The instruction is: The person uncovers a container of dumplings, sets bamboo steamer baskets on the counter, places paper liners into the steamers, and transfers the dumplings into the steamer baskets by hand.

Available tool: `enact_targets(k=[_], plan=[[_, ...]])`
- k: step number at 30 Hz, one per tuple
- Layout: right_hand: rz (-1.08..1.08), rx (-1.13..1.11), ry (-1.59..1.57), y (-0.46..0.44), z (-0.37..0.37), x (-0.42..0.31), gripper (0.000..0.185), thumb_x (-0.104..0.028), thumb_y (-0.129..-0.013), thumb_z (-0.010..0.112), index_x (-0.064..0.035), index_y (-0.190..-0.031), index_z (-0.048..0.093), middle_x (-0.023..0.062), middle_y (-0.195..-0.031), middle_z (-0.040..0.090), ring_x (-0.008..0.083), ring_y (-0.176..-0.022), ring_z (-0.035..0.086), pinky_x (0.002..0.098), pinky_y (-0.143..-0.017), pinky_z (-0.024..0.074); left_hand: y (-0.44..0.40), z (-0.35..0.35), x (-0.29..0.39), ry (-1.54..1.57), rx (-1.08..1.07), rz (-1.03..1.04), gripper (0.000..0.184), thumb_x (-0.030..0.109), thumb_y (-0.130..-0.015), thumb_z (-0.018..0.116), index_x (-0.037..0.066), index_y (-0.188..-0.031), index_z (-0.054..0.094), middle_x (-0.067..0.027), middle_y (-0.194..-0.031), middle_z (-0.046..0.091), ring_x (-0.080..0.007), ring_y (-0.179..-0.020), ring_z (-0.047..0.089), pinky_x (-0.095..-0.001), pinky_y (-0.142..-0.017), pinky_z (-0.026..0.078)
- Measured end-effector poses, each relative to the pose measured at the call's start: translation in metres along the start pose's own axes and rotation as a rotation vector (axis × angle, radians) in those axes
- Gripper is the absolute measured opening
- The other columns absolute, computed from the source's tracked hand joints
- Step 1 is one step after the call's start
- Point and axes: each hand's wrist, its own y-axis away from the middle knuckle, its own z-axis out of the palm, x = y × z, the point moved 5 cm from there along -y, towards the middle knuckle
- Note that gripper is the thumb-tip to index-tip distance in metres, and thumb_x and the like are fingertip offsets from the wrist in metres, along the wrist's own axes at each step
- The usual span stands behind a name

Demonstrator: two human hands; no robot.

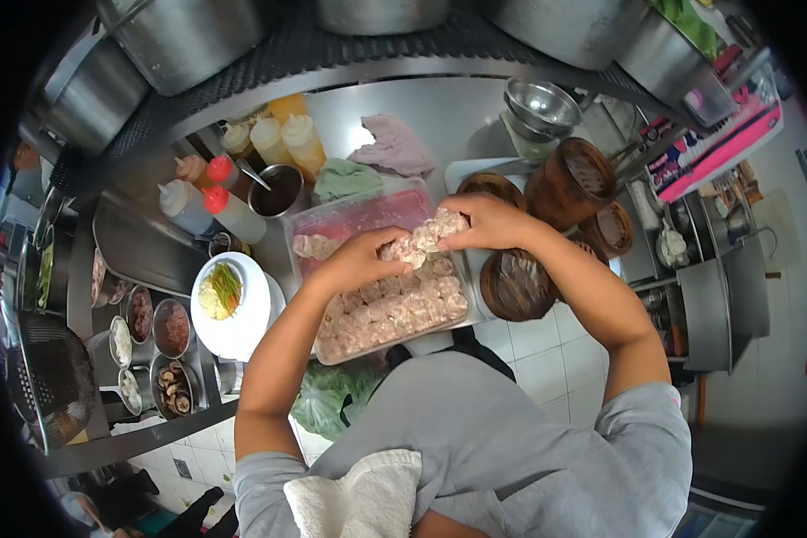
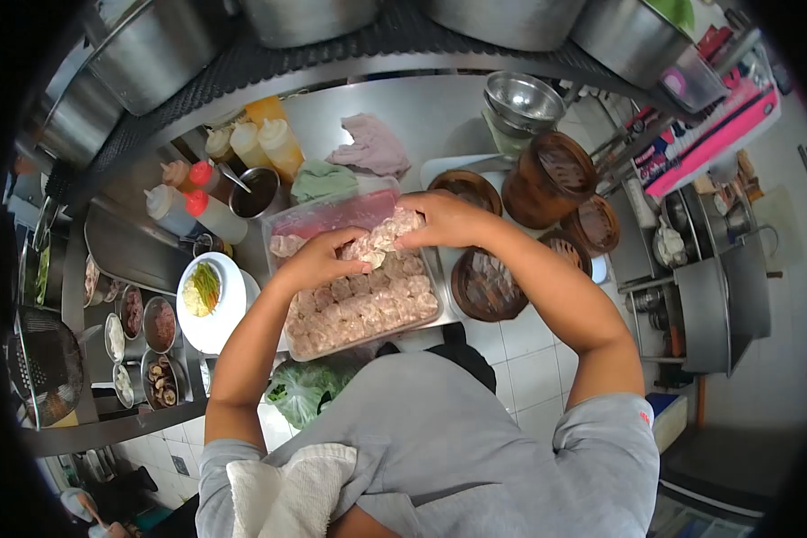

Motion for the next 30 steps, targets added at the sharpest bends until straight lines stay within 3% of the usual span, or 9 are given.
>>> enact_targets(k=[2,8,9,11,12,15,21,25,30], plan=[[0.063,-0.045,-0.141,0.011,0.006,0.007,0.050,-0.034,-0.076,0.076,0.0009,-0.107,0.058,0.0112,-0.088,0.065,0.0236,-0.085,0.062,0.0325,-0.076,0.0467,0.003,0.015,0.000,0.212,-0.087,-0.095,0.050,0.018,-0.080,0.074,0.001,-0.123,0.056,-0.0082,-0.114,0.062,-0.0141,-0.101,0.056,-0.0301,-0.090,0.044],[0.149,-0.153,-0.697,0.034,0.027,0.038,0.027,-0.018,-0.083,0.072,-0.0052,-0.104,0.061,-0.0021,-0.094,0.063,0.0055,-0.086,0.056,0.0234,-0.074,0.0448,0.006,0.054,-0.028,0.495,-0.050,-0.099,0.051,0.015,-0.082,0.073,0.003,-0.127,0.053,-0.0026,-0.115,0.060,-0.0115,-0.102,0.055,-0.0284,-0.090,0.045],[0.147,-0.155,-0.698,0.035,0.034,0.045,0.027,-0.018,-0.083,0.072,-0.0052,-0.104,0.061,-0.0021,-0.094,0.063,0.0055,-0.086,0.056,0.0234,-0.074,0.0448,0.006,0.060,-0.027,0.494,-0.048,-0.102,0.051,0.015,-0.082,0.073,0.003,-0.127,0.053,-0.0026,-0.115,0.060,-0.0115,-0.102,0.055,-0.0284,-0.090,0.045],[0.072,0.457,-0.633,0.036,0.013,0.055,0.033,-0.022,-0.082,0.074,-0.0052,-0.107,0.062,0.0021,-0.094,0.065,0.0084,-0.084,0.059,0.0228,-0.075,0.0462,0.004,0.067,-0.028,0.669,0.069,-0.165,0.050,0.014,-0.084,0.071,0.003,-0.129,0.051,-0.0031,-0.114,0.059,-0.0104,-0.101,0.055,-0.0275,-0.091,0.043],[0.170,0.489,-0.722,0.043,0.004,0.061,0.036,-0.021,-0.082,0.073,-0.0048,-0.111,0.062,0.0017,-0.096,0.065,0.0078,-0.087,0.058,0.0224,-0.078,0.0461,0.004,0.072,-0.027,0.669,0.071,-0.165,0.050,0.014,-0.084,0.071,0.003,-0.129,0.051,-0.0031,-0.114,0.059,-0.0104,-0.101,0.055,-0.0275,-0.091,0.043],[0.226,0.482,-0.757,0.062,-0.028,0.072,0.038,-0.020,-0.085,0.069,-0.0059,-0.119,0.060,-0.0019,-0.101,0.063,0.0039,-0.087,0.055,0.0210,-0.072,0.0443,0.005,0.081,-0.030,0.619,0.235,-0.184,0.043,0.015,-0.088,0.066,0.002,-0.126,0.051,-0.0048,-0.109,0.061,-0.0134,-0.101,0.057,-0.0289,-0.085,0.048],[0.322,0.440,-0.461,0.075,-0.079,0.094,0.041,-0.024,-0.086,0.069,-0.0040,-0.120,0.057,-0.0017,-0.097,0.061,0.0033,-0.081,0.054,0.0186,-0.062,0.0437,0.030,0.113,-0.052,1.465,0.550,-0.222,0.039,0.031,-0.100,0.041,0.006,-0.130,0.041,-0.0097,-0.107,0.059,-0.0229,-0.092,0.060,-0.0392,-0.073,0.052],[0.379,0.416,-0.567,0.066,-0.081,0.108,0.041,-0.025,-0.086,0.070,-0.0027,-0.117,0.056,-0.0017,-0.090,0.059,0.0042,-0.074,0.053,0.0189,-0.057,0.0425,0.054,0.128,-0.059,1.558,0.650,-0.271,0.038,0.035,-0.099,0.042,0.009,-0.127,0.045,-0.0100,-0.107,0.060,-0.0243,-0.089,0.060,-0.0425,-0.071,0.050],[0.371,0.343,-0.517,0.037,-0.043,0.152,0.046,-0.022,-0.080,0.071,-0.0024,-0.118,0.054,0.0076,-0.099,0.060,0.0173,-0.086,0.061,0.0293,-0.073,0.0512,0.081,0.132,-0.054,1.520,0.705,-0.294,0.036,0.029,-0.096,0.045,0.009,-0.126,0.043,-0.0101,-0.106,0.061,-0.0244,-0.090,0.060,-0.0440,-0.070,0.050]])
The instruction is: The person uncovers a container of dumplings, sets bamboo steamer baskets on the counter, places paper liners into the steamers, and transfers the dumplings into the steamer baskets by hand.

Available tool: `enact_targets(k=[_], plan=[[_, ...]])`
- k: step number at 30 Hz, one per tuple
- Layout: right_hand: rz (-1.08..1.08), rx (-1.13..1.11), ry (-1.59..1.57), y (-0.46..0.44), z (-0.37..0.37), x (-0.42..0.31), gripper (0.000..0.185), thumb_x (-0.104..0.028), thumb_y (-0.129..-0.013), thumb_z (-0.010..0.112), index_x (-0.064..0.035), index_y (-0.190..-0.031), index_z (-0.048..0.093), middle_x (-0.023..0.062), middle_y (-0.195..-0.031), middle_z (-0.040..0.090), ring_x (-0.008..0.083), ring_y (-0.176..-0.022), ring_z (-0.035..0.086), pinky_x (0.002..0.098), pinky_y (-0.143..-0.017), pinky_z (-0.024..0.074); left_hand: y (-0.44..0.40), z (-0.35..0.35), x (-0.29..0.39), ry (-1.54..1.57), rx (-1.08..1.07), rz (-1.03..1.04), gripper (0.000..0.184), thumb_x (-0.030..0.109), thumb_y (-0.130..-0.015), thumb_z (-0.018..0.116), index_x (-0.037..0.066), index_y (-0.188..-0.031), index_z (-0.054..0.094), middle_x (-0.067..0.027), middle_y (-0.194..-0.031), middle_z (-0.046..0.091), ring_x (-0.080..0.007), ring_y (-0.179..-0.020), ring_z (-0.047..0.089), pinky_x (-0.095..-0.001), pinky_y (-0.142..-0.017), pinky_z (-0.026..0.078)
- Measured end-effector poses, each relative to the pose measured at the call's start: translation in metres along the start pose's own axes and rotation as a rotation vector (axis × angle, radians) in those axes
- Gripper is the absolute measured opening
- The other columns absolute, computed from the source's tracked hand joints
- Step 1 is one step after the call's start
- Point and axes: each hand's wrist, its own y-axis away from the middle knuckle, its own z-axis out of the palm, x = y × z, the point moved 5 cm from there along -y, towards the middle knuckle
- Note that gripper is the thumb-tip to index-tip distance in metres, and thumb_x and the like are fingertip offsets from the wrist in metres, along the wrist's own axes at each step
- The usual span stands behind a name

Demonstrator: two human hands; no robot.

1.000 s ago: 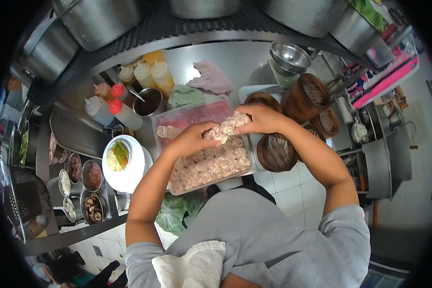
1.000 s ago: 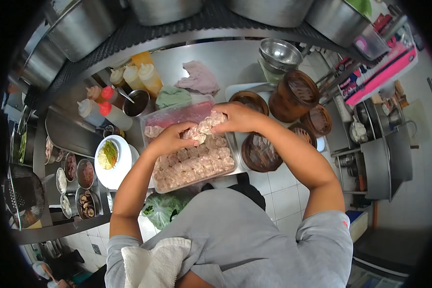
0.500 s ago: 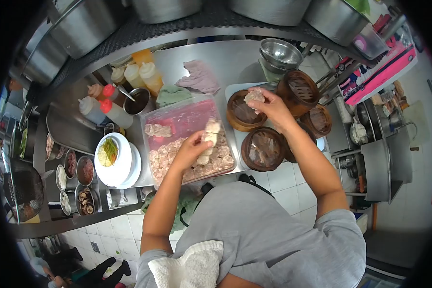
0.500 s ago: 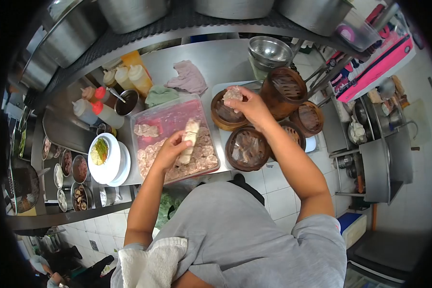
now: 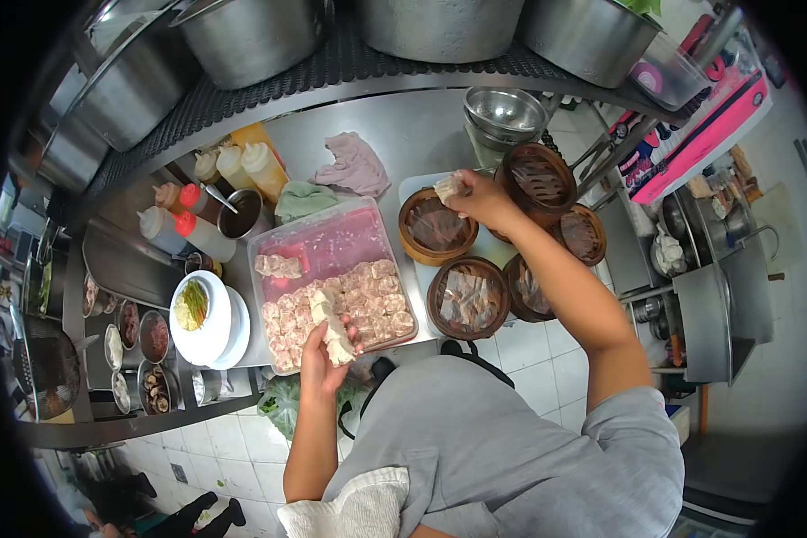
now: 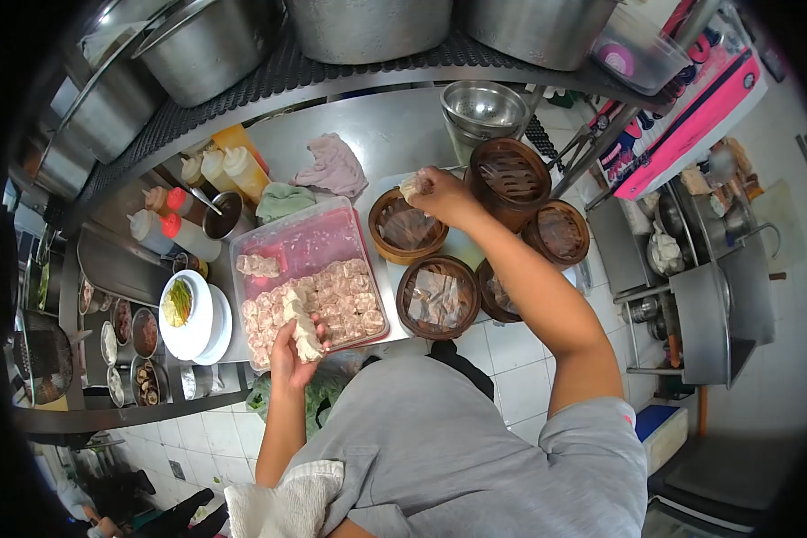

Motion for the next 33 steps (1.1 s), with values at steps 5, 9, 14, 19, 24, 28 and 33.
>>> enact_targets(k=[5,9,14,19,24,28,33], plan=[[-0.047,0.177,0.750,0.000,0.021,-0.016,0.047,-0.024,-0.076,0.065,-0.0052,-0.117,0.052,0.0214,-0.123,0.049,0.0384,-0.109,0.056,0.0483,-0.090,0.0466,0.015,0.004,-0.005,-0.048,0.059,-0.019,0.032,0.028,-0.097,0.046,0.012,-0.124,0.042,-0.0096,-0.101,0.062,-0.0216,-0.080,0.061,-0.0375,-0.057,0.052],[0.029,0.123,0.840,-0.007,0.042,-0.004,0.059,-0.033,-0.078,0.065,-0.0082,-0.129,0.046,0.0161,-0.125,0.051,0.0363,-0.112,0.054,0.0451,-0.092,0.0456,0.018,0.022,-0.007,-0.357,-0.002,0.079,0.035,0.028,-0.096,0.050,0.011,-0.125,0.041,-0.0106,-0.100,0.061,-0.0186,-0.068,0.063,-0.0294,-0.045,0.052],[-0.094,0.245,0.774,0.006,0.042,-0.003,0.066,-0.038,-0.078,0.069,-0.0098,-0.132,0.043,0.0169,-0.125,0.052,0.0347,-0.112,0.056,0.0439,-0.089,0.0469,0.011,0.053,-0.005,-0.648,0.005,0.127,0.059,0.007,-0.084,0.068,0.004,-0.133,0.034,-0.0077,-0.093,0.061,-0.0152,-0.062,0.061,-0.0261,-0.047,0.049],[0.021,-0.052,0.449,0.060,0.045,-0.039,0.067,-0.036,-0.077,0.073,-0.0105,-0.133,0.047,0.0158,-0.123,0.054,0.0279,-0.107,0.058,0.0370,-0.079,0.0497,0.004,0.076,0.012,-1.220,-0.049,0.242,0.050,0.019,-0.078,0.076,0.000,-0.118,0.053,-0.0113,-0.083,0.065,-0.0157,-0.067,0.063,-0.0297,-0.055,0.048],[-0.662,-0.341,0.403,0.101,0.093,-0.052,0.060,-0.021,-0.079,0.073,-0.0097,-0.133,0.049,0.0091,-0.120,0.053,0.0206,-0.095,0.057,0.0297,-0.070,0.0495,0.001,0.124,0.021,-1.603,-0.365,0.493,0.052,0.026,-0.073,0.079,0.002,-0.113,0.058,-0.0192,-0.094,0.065,-0.0329,-0.081,0.064,-0.0379,-0.072,0.050],[-0.506,-0.439,0.302,0.106,0.079,-0.052,0.055,-0.022,-0.079,0.073,-0.0086,-0.128,0.052,0.0085,-0.114,0.056,0.0196,-0.090,0.058,0.0303,-0.071,0.0494,-0.007,0.131,0.024,-1.736,-0.496,0.568,0.050,0.026,-0.073,0.079,0.002,-0.112,0.059,-0.0183,-0.101,0.065,-0.0334,-0.087,0.064,-0.0377,-0.075,0.050],[-0.384,-0.439,0.373,0.114,0.071,-0.049,0.042,-0.018,-0.079,0.072,-0.0064,-0.117,0.057,0.0065,-0.096,0.061,0.0163,-0.077,0.059,0.0293,-0.071,0.0491,-0.012,0.139,0.010,-1.765,-0.513,0.496,0.054,0.031,-0.071,0.081,0.002,-0.111,0.060,-0.0162,-0.101,0.065,-0.0303,-0.088,0.065,-0.0361,-0.076,0.050]])
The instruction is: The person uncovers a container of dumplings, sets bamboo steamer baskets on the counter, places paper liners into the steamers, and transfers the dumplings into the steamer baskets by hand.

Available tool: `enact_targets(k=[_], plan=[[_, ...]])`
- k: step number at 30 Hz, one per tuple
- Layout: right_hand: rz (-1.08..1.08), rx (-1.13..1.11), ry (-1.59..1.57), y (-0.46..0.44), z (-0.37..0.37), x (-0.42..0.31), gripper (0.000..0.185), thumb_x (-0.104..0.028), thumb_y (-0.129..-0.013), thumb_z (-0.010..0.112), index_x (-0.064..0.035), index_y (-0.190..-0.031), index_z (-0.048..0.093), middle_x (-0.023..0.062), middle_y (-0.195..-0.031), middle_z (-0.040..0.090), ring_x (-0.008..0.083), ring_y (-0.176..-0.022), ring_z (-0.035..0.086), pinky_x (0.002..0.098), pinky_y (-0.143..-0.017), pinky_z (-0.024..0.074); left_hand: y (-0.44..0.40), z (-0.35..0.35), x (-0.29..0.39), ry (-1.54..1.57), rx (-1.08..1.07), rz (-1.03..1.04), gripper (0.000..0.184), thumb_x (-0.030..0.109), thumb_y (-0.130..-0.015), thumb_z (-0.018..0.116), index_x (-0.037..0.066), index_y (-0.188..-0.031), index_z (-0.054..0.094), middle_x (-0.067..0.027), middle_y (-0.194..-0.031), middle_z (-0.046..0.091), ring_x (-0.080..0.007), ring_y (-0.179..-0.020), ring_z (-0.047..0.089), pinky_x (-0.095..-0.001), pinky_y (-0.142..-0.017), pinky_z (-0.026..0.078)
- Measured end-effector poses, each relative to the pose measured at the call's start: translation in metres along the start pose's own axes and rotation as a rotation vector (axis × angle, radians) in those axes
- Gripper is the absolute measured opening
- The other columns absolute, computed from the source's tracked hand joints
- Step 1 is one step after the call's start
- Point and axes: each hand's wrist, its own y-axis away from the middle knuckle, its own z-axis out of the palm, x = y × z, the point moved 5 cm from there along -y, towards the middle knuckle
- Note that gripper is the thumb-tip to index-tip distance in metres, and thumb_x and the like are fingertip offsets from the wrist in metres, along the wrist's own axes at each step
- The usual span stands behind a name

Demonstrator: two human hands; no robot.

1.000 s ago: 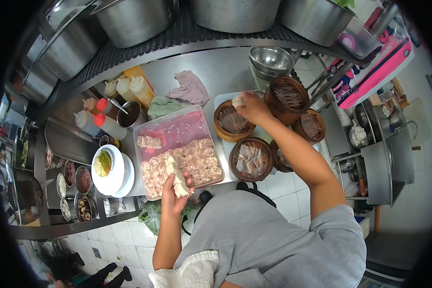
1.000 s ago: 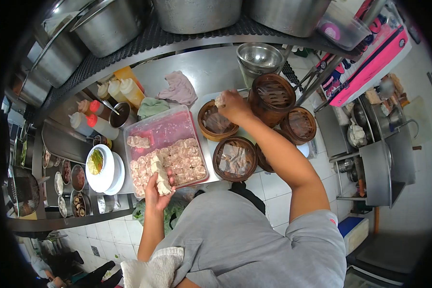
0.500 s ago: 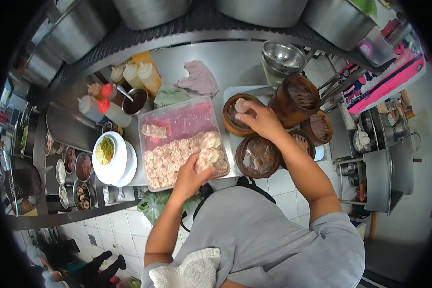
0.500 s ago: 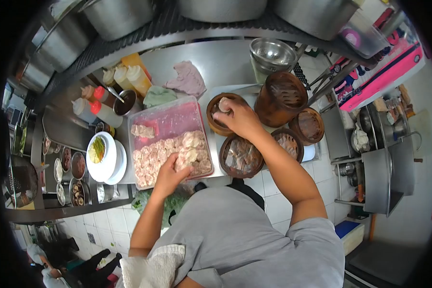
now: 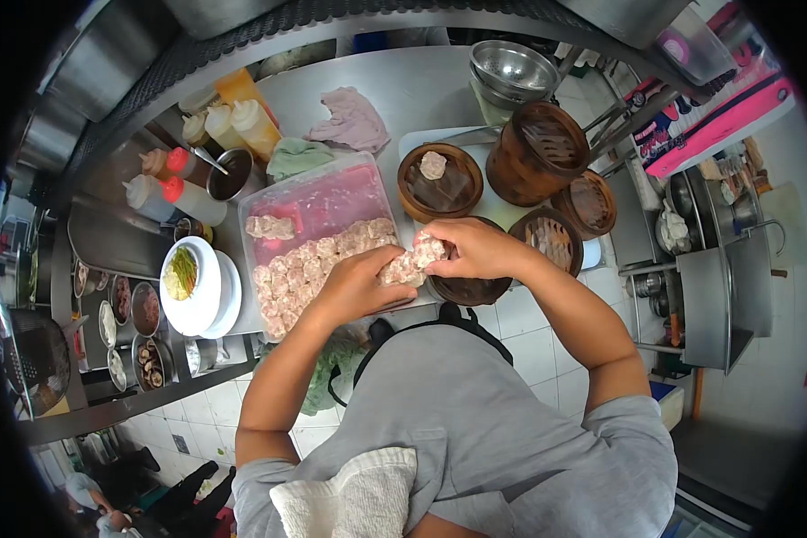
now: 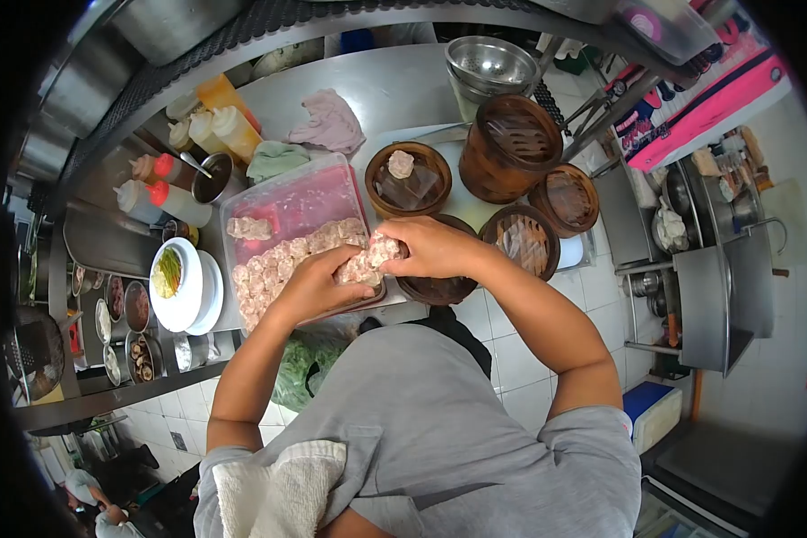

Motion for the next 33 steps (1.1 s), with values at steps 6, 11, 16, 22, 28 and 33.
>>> enact_targets(k=[6,11,16,22,28,33], plan=[[0.036,-0.162,-0.357,0.006,0.011,0.021,0.036,-0.019,-0.083,0.070,-0.0035,-0.113,0.058,0.0031,-0.090,0.062,0.0106,-0.074,0.057,0.0267,-0.068,0.0488,-0.003,0.006,0.005,0.231,-0.120,0.092,0.049,0.030,-0.071,0.082,0.004,-0.108,0.063,-0.0127,-0.090,0.066,-0.0273,-0.081,0.063,-0.0340,-0.072,0.049],[0.188,-0.299,-0.893,0.012,0.029,0.033,0.029,-0.014,-0.085,0.066,-0.0029,-0.110,0.058,0.0020,-0.088,0.061,0.0077,-0.073,0.057,0.0241,-0.065,0.0475,-0.001,0.015,-0.002,0.383,-0.237,-0.020,0.050,0.021,-0.069,0.084,0.002,-0.110,0.062,-0.0075,-0.093,0.066,-0.0159,-0.083,0.060,-0.0291,-0.076,0.047],[0.177,-0.364,-1.263,0.021,0.061,0.052,0.031,-0.010,-0.088,0.062,-0.0016,-0.117,0.054,0.0035,-0.097,0.061,0.0094,-0.079,0.058,0.0256,-0.069,0.0494,0.007,0.037,-0.022,0.595,-0.342,-0.123,0.047,0.013,-0.069,0.084,0.005,-0.110,0.062,0.0007,-0.096,0.064,-0.0090,-0.091,0.056,-0.0258,-0.082,0.045],[0.129,0.226,-0.854,0.011,0.052,0.038,0.030,-0.018,-0.087,0.068,-0.0043,-0.112,0.057,0.0022,-0.099,0.061,0.0114,-0.086,0.058,0.0263,-0.076,0.0480,0.009,0.034,-0.035,0.596,-0.007,-0.354,0.037,0.017,-0.079,0.077,0.004,-0.109,0.062,-0.0007,-0.092,0.064,-0.0074,-0.084,0.057,-0.0240,-0.077,0.045],[0.197,0.570,-0.673,0.002,0.030,0.047,0.033,-0.010,-0.087,0.066,-0.0047,-0.117,0.056,0.0014,-0.107,0.061,0.0086,-0.100,0.055,0.0267,-0.087,0.0450,-0.003,0.041,-0.033,0.924,0.151,-0.464,0.033,0.019,-0.086,0.070,-0.001,-0.109,0.058,-0.0044,-0.090,0.063,-0.0083,-0.078,0.058,-0.0220,-0.056,0.048],[0.119,0.464,-0.924,0.003,0.028,0.056,0.035,-0.007,-0.089,0.062,-0.0016,-0.121,0.051,0.0024,-0.114,0.057,0.0084,-0.104,0.053,0.0255,-0.091,0.0429,-0.004,0.033,-0.034,0.711,0.156,-0.325,0.035,0.014,-0.085,0.071,0.000,-0.114,0.055,-0.0033,-0.094,0.061,-0.0079,-0.077,0.058,-0.0237,-0.064,0.049]])
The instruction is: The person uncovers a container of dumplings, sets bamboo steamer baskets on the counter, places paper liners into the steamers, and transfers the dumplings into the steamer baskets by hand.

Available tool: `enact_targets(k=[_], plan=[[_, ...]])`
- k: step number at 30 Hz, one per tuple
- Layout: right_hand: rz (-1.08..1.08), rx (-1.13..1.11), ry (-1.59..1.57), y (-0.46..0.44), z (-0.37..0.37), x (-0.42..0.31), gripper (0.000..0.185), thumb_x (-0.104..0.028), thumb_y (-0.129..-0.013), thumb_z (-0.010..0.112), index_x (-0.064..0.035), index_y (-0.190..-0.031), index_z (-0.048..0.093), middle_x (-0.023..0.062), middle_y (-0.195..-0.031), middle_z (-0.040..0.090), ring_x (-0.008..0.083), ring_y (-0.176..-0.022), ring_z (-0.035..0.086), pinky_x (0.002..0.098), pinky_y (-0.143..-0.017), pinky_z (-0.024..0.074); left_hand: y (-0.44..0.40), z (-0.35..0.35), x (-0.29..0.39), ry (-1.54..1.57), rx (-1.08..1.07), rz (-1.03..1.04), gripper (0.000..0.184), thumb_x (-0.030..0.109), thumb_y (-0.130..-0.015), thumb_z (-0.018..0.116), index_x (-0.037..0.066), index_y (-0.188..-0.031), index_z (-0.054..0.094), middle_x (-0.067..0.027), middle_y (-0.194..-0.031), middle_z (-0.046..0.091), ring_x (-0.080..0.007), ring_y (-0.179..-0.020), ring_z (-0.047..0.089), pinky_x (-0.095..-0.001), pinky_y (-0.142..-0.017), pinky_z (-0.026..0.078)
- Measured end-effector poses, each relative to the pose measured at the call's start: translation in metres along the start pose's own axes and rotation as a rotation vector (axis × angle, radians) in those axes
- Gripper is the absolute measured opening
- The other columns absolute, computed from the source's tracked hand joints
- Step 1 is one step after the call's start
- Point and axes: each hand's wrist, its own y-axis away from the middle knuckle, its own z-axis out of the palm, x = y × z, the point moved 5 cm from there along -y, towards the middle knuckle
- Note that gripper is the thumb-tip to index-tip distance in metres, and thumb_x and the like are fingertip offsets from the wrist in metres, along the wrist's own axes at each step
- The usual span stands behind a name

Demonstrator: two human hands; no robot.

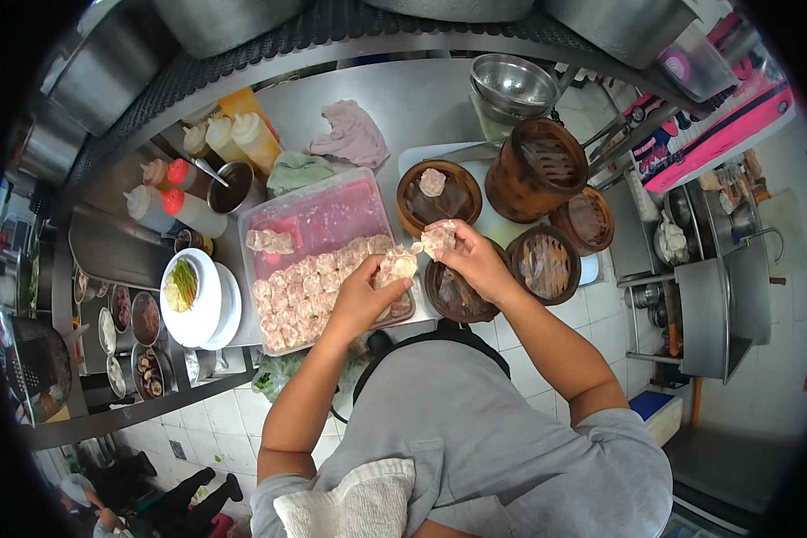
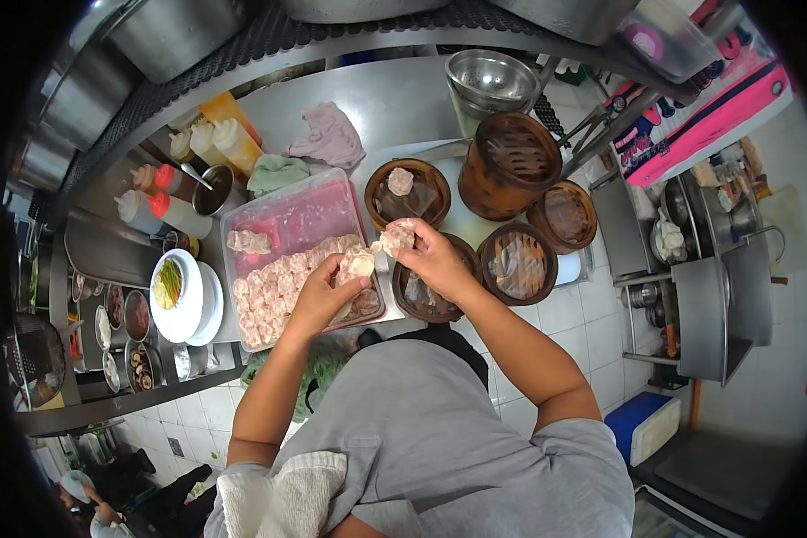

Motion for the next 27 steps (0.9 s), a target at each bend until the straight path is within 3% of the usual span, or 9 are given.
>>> enact_targets(k=[4,9,12,13,15,20,22,26,27], plan=[[0.029,-0.012,0.003,0.002,0.003,0.009,0.037,-0.003,-0.089,0.060,-0.0005,-0.124,0.050,0.0028,-0.115,0.057,0.0095,-0.107,0.053,0.0269,-0.095,0.0425,0.004,0.004,0.003,0.014,-0.017,-0.038,0.040,0.014,-0.083,0.072,0.000,-0.117,0.054,-0.0044,-0.099,0.061,-0.0101,-0.084,0.059,-0.0261,-0.075,0.049],[0.038,-0.075,0.031,0.005,0.009,0.015,0.039,0.001,-0.089,0.058,0.0001,-0.126,0.050,0.0034,-0.117,0.056,0.0097,-0.108,0.053,0.0270,-0.096,0.0430,0.010,0.005,0.022,-0.385,0.027,0.198,0.059,0.017,-0.080,0.073,0.002,-0.132,0.048,-0.0116,-0.113,0.062,-0.0177,-0.098,0.060,-0.0296,-0.089,0.046],[-0.014,-0.120,0.218,0.001,0.018,0.018,0.038,-0.004,-0.087,0.062,-0.0014,-0.124,0.053,0.0040,-0.113,0.055,0.0109,-0.104,0.055,0.0268,-0.090,0.0459,0.013,-0.007,0.018,-0.604,0.028,0.381,0.062,0.016,-0.079,0.072,0.005,-0.134,0.047,-0.0134,-0.109,0.062,-0.0237,-0.095,0.061,-0.0327,-0.086,0.047],[-0.008,-0.131,0.210,0.000,0.021,0.019,0.038,-0.004,-0.087,0.062,-0.0014,-0.124,0.053,0.0040,-0.113,0.055,0.0109,-0.104,0.055,0.0268,-0.090,0.0459,0.016,-0.014,0.016,-0.608,0.037,0.368,0.062,0.016,-0.079,0.072,0.005,-0.134,0.047,-0.0134,-0.109,0.062,-0.0237,-0.095,0.061,-0.0327,-0.086,0.047],[-0.103,-0.145,0.627,-0.002,0.039,0.004,0.040,-0.010,-0.085,0.066,-0.0040,-0.122,0.056,0.0062,-0.110,0.056,0.0146,-0.095,0.057,0.0283,-0.082,0.0476,0.024,-0.024,0.018,-0.754,0.002,0.157,0.060,0.015,-0.078,0.070,0.008,-0.133,0.048,-0.0140,-0.110,0.061,-0.0378,-0.094,0.061,-0.0416,-0.082,0.049],[-0.115,-0.175,0.710,-0.022,0.062,0.029,0.041,-0.018,-0.084,0.067,-0.0052,-0.122,0.056,0.0114,-0.105,0.058,0.0197,-0.084,0.057,0.0317,-0.074,0.0474,0.030,-0.042,-0.004,-1.000,0.068,0.298,0.057,0.009,-0.079,0.065,0.012,-0.134,0.047,-0.0103,-0.111,0.059,-0.0315,-0.106,0.056,-0.0475,-0.092,0.041],[-0.131,-0.126,0.756,-0.025,0.063,0.035,0.043,-0.018,-0.082,0.066,-0.0003,-0.119,0.053,0.0198,-0.106,0.059,0.0324,-0.090,0.059,0.0370,-0.078,0.0476,0.033,-0.039,-0.009,-1.003,0.229,0.357,0.059,0.009,-0.079,0.063,0.012,-0.135,0.045,-0.0092,-0.118,0.056,-0.0306,-0.116,0.050,-0.0569,-0.099,0.032],[-0.192,-0.128,0.795,-0.027,0.062,0.033,0.044,-0.016,-0.081,0.065,0.0007,-0.120,0.051,0.0198,-0.106,0.060,0.0326,-0.090,0.059,0.0371,-0.078,0.0474,0.035,-0.022,-0.009,-0.970,0.404,0.294,0.055,0.019,-0.079,0.066,0.009,-0.130,0.049,-0.0119,-0.127,0.053,-0.0335,-0.125,0.045,-0.0643,-0.105,0.019],[0.039,-0.201,0.748,-0.028,0.062,0.033,0.043,-0.015,-0.081,0.064,0.0008,-0.119,0.051,0.0198,-0.105,0.060,0.0325,-0.091,0.060,0.0373,-0.079,0.0474,0.033,-0.018,-0.010,-0.967,0.410,0.291,0.055,0.019,-0.079,0.066,0.009,-0.130,0.049,-0.0119,-0.127,0.053,-0.0335,-0.125,0.045,-0.0643,-0.105,0.019]])
